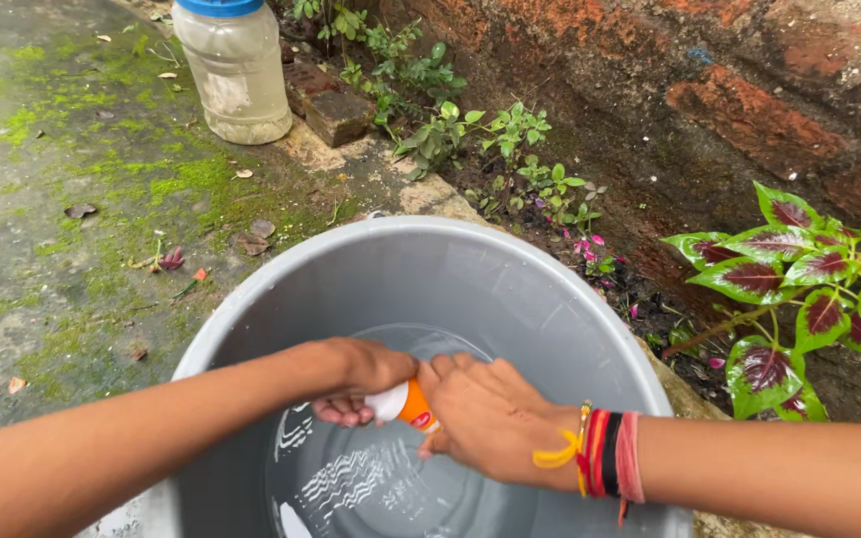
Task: The person fills an orange bottle with water from a gray bucket, then uses the bottle to water a plant next to a brick wall.
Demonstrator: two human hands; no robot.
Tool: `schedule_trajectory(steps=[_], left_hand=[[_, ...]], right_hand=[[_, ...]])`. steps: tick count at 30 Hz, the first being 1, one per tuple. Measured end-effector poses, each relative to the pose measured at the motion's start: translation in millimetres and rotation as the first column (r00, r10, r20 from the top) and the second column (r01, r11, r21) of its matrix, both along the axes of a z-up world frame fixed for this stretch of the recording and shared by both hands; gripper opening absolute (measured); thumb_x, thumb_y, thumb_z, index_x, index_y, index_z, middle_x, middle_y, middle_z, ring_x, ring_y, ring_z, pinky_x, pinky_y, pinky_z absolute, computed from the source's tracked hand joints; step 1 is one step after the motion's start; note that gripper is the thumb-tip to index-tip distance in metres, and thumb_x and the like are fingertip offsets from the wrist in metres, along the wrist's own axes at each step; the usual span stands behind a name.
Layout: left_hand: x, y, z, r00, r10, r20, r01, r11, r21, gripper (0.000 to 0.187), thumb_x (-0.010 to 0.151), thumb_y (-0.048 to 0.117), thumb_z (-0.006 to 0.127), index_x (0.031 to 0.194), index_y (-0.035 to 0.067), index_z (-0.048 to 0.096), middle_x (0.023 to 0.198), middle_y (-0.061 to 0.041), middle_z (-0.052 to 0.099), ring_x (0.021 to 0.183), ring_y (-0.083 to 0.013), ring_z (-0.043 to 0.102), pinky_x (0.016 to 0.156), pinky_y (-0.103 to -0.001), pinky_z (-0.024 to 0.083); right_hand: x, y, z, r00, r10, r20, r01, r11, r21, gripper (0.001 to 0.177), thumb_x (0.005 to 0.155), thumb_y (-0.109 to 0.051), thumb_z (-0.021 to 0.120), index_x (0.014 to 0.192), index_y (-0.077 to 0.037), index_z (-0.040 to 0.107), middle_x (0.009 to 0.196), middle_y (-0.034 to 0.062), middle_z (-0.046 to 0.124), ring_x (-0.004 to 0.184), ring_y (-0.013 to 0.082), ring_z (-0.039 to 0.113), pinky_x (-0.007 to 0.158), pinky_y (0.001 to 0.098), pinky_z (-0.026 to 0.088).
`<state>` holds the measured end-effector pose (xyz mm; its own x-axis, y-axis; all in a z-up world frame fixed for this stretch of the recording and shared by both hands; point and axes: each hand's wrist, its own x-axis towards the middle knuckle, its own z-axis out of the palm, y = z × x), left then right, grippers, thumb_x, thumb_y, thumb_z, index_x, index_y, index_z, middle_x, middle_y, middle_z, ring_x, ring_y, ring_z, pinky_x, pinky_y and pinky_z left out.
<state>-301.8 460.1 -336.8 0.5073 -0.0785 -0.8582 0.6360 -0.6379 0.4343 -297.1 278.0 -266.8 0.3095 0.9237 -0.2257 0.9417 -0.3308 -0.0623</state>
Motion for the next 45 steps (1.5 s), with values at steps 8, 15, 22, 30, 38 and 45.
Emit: schedule_trajectory(steps=[8,15,22,30,38,45], left_hand=[[-24.9,9.2,31.8,0.453,-0.398,0.798,0.195,0.918,0.346,0.05,0.089,0.045,0.053,0.12,0.008,0.059,0.107,-0.021,0.069,0.103,-0.0427,0.067,0.089,-0.052,0.051],[-27.4,7.9,55.6,0.684,-0.445,0.579,0.125,0.853,0.507,0.056,0.106,0.05,0.036,0.118,0.003,0.063,0.107,-0.023,0.074,0.108,-0.0402,0.069,0.097,-0.05,0.053],[4.4,10.8,5.5,0.651,-0.547,0.527,0.193,0.79,0.582,0.038,0.097,0.04,0.043,0.109,0.016,0.071,0.099,-0.011,0.072,0.093,-0.0323,0.072,0.082,-0.051,0.059],[29.7,21.1,-4.0,0.994,0.09,-0.06,-0.091,0.996,-0.021,0.071,0.102,0.059,0.022,0.081,0.006,0.064,0.06,-0.001,0.053,0.047,-0.0109,0.052,0.05,-0.031,0.047],[15.9,29.8,14.9,0.964,0.265,0.022,-0.26,0.958,-0.12,0.081,0.1,0.07,0.02,0.099,-0.001,0.059,0.081,-0.013,0.066,0.059,-0.0203,0.068,0.06,-0.037,0.061],[10.7,45.7,27.0,0.855,0.08,0.513,0.075,0.959,-0.274,0.066,0.082,0.049,0.075,0.134,0.014,0.056,0.098,-0.008,0.073,0.072,-0.014,0.071,0.064,-0.03,0.061]], right_hand=[[23.8,10.6,-5.6,0.848,-0.411,-0.333,0.31,0.897,-0.316,0.089,0.075,-0.075,0.064,0.123,-0.001,0.055,0.105,0.0218,0.073,0.103,0.0375,0.073,0.088,0.0476,0.055],[18.5,17.7,1.3,0.896,-0.408,-0.175,0.377,0.907,-0.187,0.094,0.075,-0.065,0.073,0.139,-0.003,0.044,0.119,0.0194,0.067,0.111,0.0387,0.065,0.093,0.0513,0.051],[12.2,14.8,11.6,0.974,-0.216,-0.067,0.212,0.976,-0.051,0.066,0.081,-0.045,0.077,0.125,-0.004,0.051,0.113,0.0162,0.064,0.112,0.037,0.06,0.085,0.0512,0.051],[9.1,14.3,5.2,0.986,-0.154,0.063,0.158,0.986,-0.06,0.055,0.083,-0.034,0.081,0.118,-0.002,0.052,0.109,0.0166,0.062,0.107,0.0363,0.06,0.08,0.0489,0.053],[14.3,12.3,6.6,0.975,-0.216,0.057,0.221,0.969,-0.109,0.059,0.086,-0.044,0.076,0.115,0.001,0.052,0.101,0.0204,0.067,0.101,0.0388,0.065,0.081,0.0502,0.053],[16.7,21.6,9.6,0.84,-0.512,-0.179,0.474,0.854,-0.215,0.074,0.078,-0.057,0.074,0.127,-0.005,0.052,0.102,0.019,0.073,0.099,0.0401,0.071,0.088,0.0534,0.054]])
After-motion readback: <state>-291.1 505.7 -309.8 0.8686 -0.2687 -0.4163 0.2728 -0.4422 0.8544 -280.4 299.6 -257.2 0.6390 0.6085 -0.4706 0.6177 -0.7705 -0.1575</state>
